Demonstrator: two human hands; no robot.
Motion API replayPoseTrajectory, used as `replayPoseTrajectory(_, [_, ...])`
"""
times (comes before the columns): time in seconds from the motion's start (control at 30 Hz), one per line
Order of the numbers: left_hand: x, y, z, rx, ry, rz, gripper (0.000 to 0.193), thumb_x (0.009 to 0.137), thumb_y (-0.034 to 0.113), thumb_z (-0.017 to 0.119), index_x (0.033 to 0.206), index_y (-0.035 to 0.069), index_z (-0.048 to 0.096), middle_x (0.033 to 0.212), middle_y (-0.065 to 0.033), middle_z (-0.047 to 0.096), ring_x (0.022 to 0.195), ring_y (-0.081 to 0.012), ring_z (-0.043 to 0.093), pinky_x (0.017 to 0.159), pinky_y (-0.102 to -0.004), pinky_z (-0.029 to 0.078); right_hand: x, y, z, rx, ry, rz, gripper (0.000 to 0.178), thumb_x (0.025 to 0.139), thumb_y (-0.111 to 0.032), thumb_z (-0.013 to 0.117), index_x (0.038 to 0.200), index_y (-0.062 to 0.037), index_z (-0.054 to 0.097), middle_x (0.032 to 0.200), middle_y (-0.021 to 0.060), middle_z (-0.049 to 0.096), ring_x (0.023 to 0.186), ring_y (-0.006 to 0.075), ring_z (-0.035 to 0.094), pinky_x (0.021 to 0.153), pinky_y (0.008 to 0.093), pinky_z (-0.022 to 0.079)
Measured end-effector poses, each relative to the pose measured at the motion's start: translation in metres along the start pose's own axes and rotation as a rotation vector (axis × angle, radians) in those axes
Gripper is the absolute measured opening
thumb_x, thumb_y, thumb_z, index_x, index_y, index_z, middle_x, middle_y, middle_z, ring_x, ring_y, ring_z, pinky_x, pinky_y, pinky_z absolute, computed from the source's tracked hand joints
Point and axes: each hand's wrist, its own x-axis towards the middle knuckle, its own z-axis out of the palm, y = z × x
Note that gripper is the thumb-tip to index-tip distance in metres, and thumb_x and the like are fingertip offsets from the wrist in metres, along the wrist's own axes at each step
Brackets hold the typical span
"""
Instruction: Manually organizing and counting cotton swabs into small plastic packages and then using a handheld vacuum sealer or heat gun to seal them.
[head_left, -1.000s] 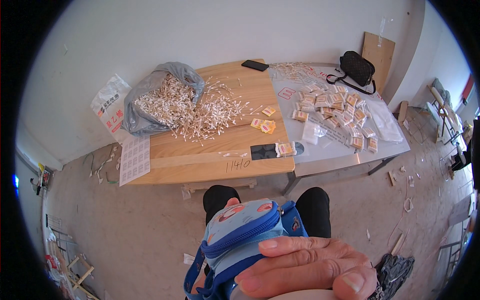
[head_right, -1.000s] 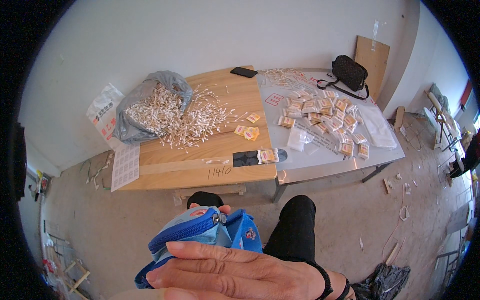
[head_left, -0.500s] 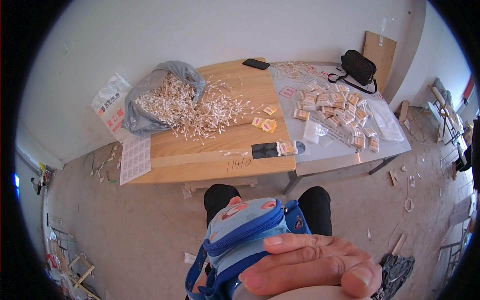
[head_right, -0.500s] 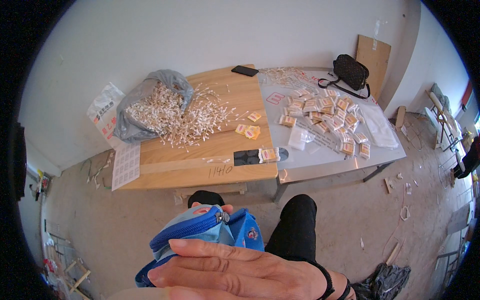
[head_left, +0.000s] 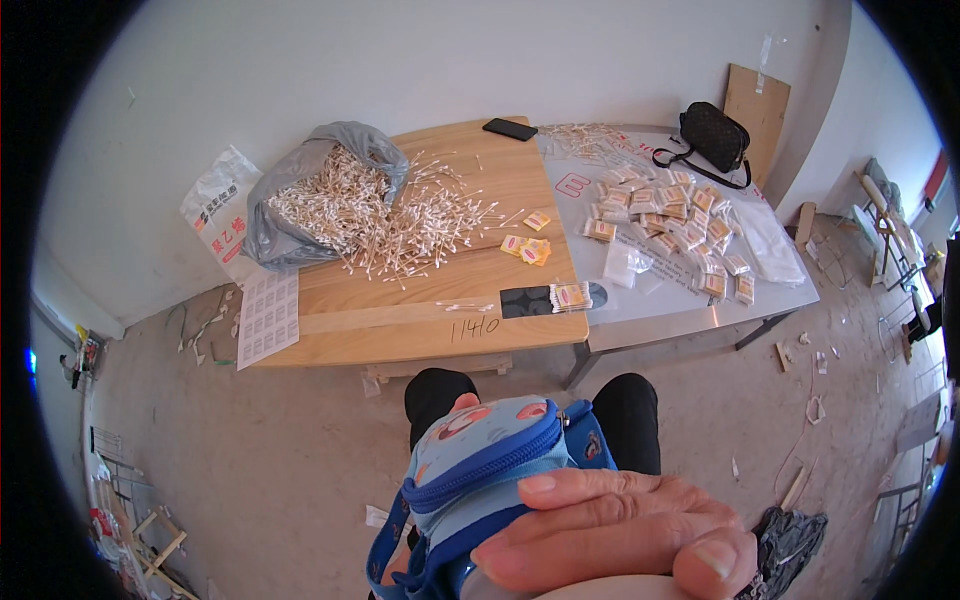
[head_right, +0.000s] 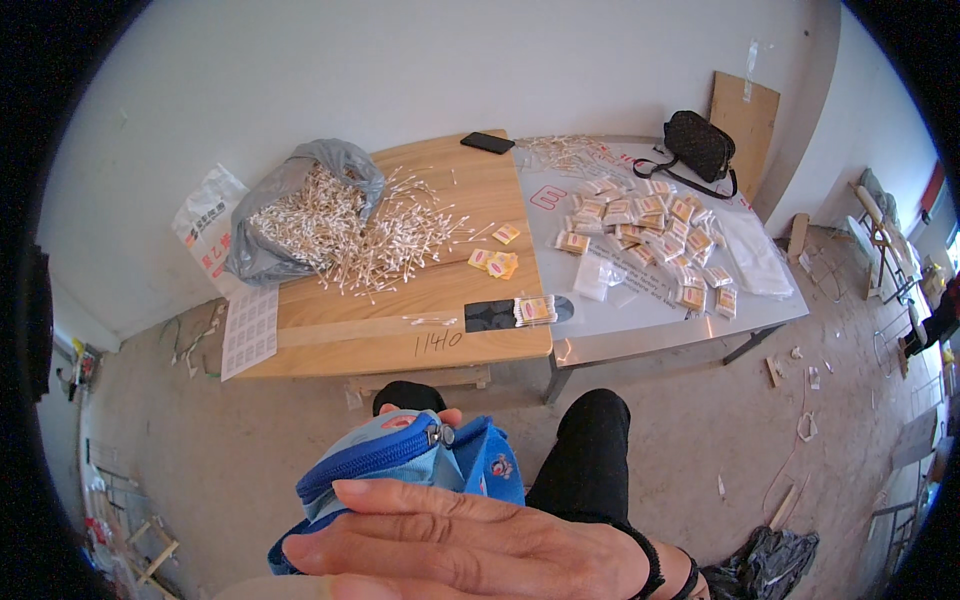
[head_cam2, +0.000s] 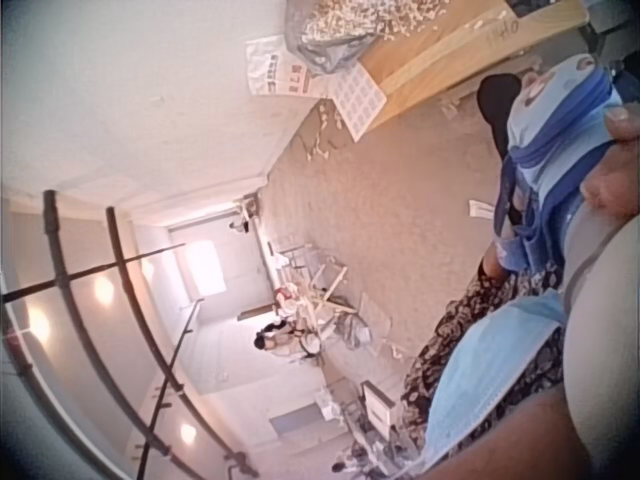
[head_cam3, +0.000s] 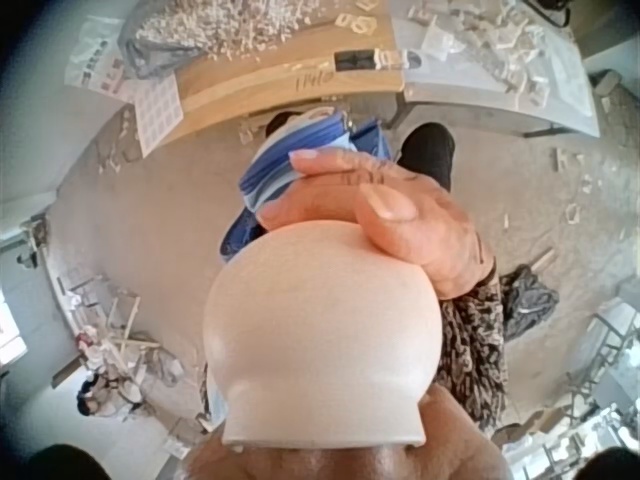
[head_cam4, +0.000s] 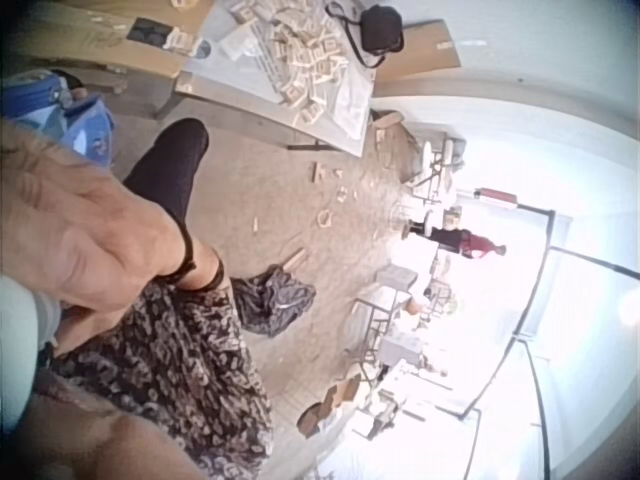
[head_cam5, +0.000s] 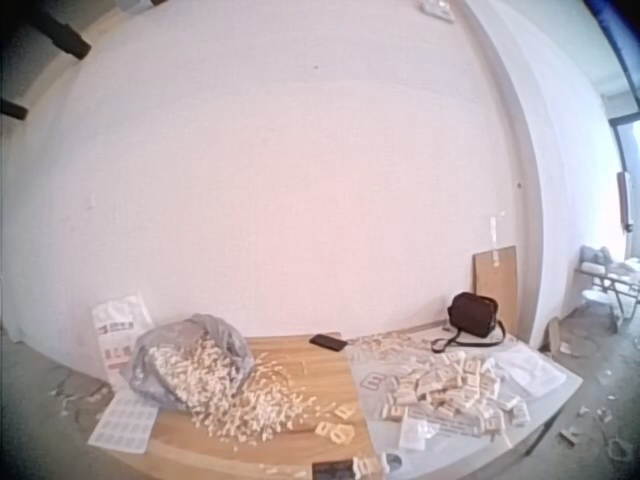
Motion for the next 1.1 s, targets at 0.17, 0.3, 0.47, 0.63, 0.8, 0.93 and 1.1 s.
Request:
replayPoseTrajectory(0.17, [0.003,0.002,0.000,0.004,-0.003,0.012,0.082,0.084,0.064,0.051,0.147,0.014,0.030,0.146,-0.0120,0.038,0.130,-0.0307,0.042,0.106,-0.0521,0.036,-0.009,-0.020,-0.009,-0.321,-0.099,-0.261,0.065,0.100,-0.045,0.029,0.118,0.0101,0.059,0.129,0.0251,0.056,0.133,0.0363,0.040,0.114,0.0450,0.026])
replayPoseTrajectory(0.3, [0.014,0.003,0.005,0.015,-0.036,-0.005,0.083,0.084,0.065,0.050,0.147,0.014,0.029,0.146,-0.0120,0.038,0.131,-0.0308,0.042,0.107,-0.0524,0.035,0.004,-0.036,-0.011,-0.408,-0.090,0.102,0.077,0.096,-0.060,0.028,0.122,0.0043,0.061,0.130,0.0171,0.059,0.133,0.0295,0.041,0.115,0.0422,0.022])
replayPoseTrajectory(0.47, [0.026,0.004,0.010,0.028,-0.071,-0.010,0.083,0.084,0.065,0.050,0.147,0.015,0.029,0.147,-0.0120,0.037,0.131,-0.0310,0.042,0.107,-0.0527,0.035,0.009,-0.011,-0.026,-0.382,-0.111,-0.282,0.073,0.097,-0.058,0.032,0.128,0.0033,0.056,0.125,0.0226,0.059,0.124,0.0333,0.050,0.112,0.0447,0.026])
replayPoseTrajectory(0.63, [0.043,0.009,0.021,0.050,-0.129,-0.034,0.084,0.084,0.066,0.049,0.148,0.015,0.028,0.147,-0.0120,0.037,0.132,-0.0311,0.041,0.107,-0.0530,0.035,0.046,-0.004,0.031,-0.256,0.520,-1.101,0.073,0.091,-0.042,0.061,0.144,0.0003,0.035,0.125,0.0309,0.055,0.110,0.0372,0.061,0.086,0.0433,0.056])
replayPoseTrajectory(0.8, [0.045,0.014,0.026,0.065,-0.154,-0.017,0.085,0.084,0.067,0.049,0.148,0.015,0.028,0.148,-0.0120,0.036,0.132,-0.0313,0.041,0.108,-0.0533,0.034,0.029,-0.011,-0.005,-0.192,0.275,-1.141,0.064,0.086,-0.033,0.068,0.136,-0.0050,0.040,0.139,0.0323,0.042,0.120,0.0456,0.052,0.091,0.0512,0.050])
replayPoseTrajectory(0.93, [0.046,0.011,0.036,0.074,-0.179,-0.040,0.085,0.084,0.068,0.048,0.148,0.015,0.027,0.148,-0.0120,0.036,0.133,-0.0314,0.040,0.108,-0.0535,0.034,-0.001,-0.033,-0.034,-0.907,0.512,-0.922,0.068,0.072,-0.036,0.083,0.124,-0.0189,0.043,0.142,0.0327,0.033,0.121,0.0502,0.048,0.093,0.0548,0.050])
replayPoseTrajectory(1.1, [0.038,0.017,0.023,0.072,-0.136,0.015,0.086,0.084,0.068,0.048,0.149,0.015,0.027,0.149,-0.0120,0.035,0.133,-0.0315,0.040,0.108,-0.0538,0.034,0.018,-0.035,-0.043,-1.288,0.445,-0.840,0.081,0.065,-0.038,0.089,0.128,-0.0145,0.044,0.136,0.0352,0.039,0.118,0.0448,0.052,0.091,0.0490,0.051])
